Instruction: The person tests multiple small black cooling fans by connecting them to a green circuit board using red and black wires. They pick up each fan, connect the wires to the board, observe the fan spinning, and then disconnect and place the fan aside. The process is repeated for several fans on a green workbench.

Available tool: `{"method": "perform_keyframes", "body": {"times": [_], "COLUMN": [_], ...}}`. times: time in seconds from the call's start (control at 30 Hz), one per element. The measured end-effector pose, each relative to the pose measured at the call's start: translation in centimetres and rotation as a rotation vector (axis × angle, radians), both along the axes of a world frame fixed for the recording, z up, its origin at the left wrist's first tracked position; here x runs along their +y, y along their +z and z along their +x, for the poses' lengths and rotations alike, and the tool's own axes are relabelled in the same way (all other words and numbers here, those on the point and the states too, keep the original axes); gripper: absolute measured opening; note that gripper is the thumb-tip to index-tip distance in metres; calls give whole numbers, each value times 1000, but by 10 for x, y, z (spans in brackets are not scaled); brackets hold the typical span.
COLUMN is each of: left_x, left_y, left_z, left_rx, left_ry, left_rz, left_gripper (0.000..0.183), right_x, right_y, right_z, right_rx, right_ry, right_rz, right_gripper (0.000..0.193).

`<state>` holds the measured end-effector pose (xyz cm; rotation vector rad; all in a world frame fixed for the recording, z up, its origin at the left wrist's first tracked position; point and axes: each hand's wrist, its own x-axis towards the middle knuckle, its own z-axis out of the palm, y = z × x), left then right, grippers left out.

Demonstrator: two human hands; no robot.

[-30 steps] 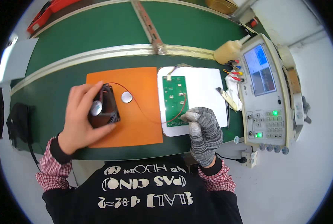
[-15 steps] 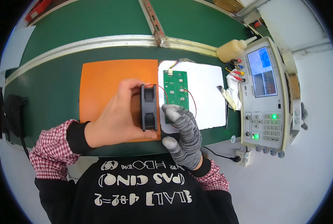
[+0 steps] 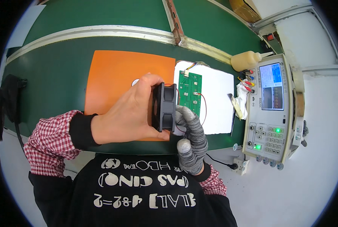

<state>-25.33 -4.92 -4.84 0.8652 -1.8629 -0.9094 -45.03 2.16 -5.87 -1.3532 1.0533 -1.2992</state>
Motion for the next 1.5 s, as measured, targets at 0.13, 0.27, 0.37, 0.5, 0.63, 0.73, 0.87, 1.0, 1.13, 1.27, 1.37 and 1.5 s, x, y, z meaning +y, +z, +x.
{"method": "perform_keyframes", "body": {"times": [0.13, 0.27, 0.37, 0.5, 0.63, 0.73, 0.87, 1.0, 1.13, 1.27, 1.37, 1.5], "left_x": [4, 1, 28, 43, 40, 31, 35, 32, 21, -4, -47, -123], "left_y": [6, 69, 79, 81, 106, 119, 109, 114, 92, 95, 88, 87], "left_z": [1, 34, 71, 105, 60, 64, 68, 62, 55, 31, 9, -39], "left_rx": [65, -316, -406, -231, 751, 781, 888, 841, 645, -273, -507, -486], "left_ry": [9, 82, 293, 209, -401, -754, -727, -671, -597, -63, -100, 22], "left_rz": [58, -627, -1068, -570, 751, 1061, 1097, 1092, 786, -268, -734, -988], "left_gripper": [93, 69, 44, 25, 30, 51, 58, 61, 55, 75, 96, 73], "right_x": [-7, -32, -52, -70, -73, -77, -77, -78, -93, -100, -105, -104], "right_y": [-7, -1, 19, 6, -6, -10, -11, -4, 0, 1, -1, 1], "right_z": [-12, -43, -64, -77, -85, -77, -78, -78, -74, -77, -68, -63], "right_rx": [78, 209, 558, 653, 778, 705, 759, 810, 845, 919, 919, 732], "right_ry": [-110, -380, -335, -419, -410, -325, -268, -175, -4, -57, -84, -73], "right_rz": [-242, -512, -532, -550, -437, -409, -431, -449, -445, -386, -444, -522], "right_gripper": [63, 43, 30, 25, 23, 23, 22, 19, 17, 15, 16, 13]}}
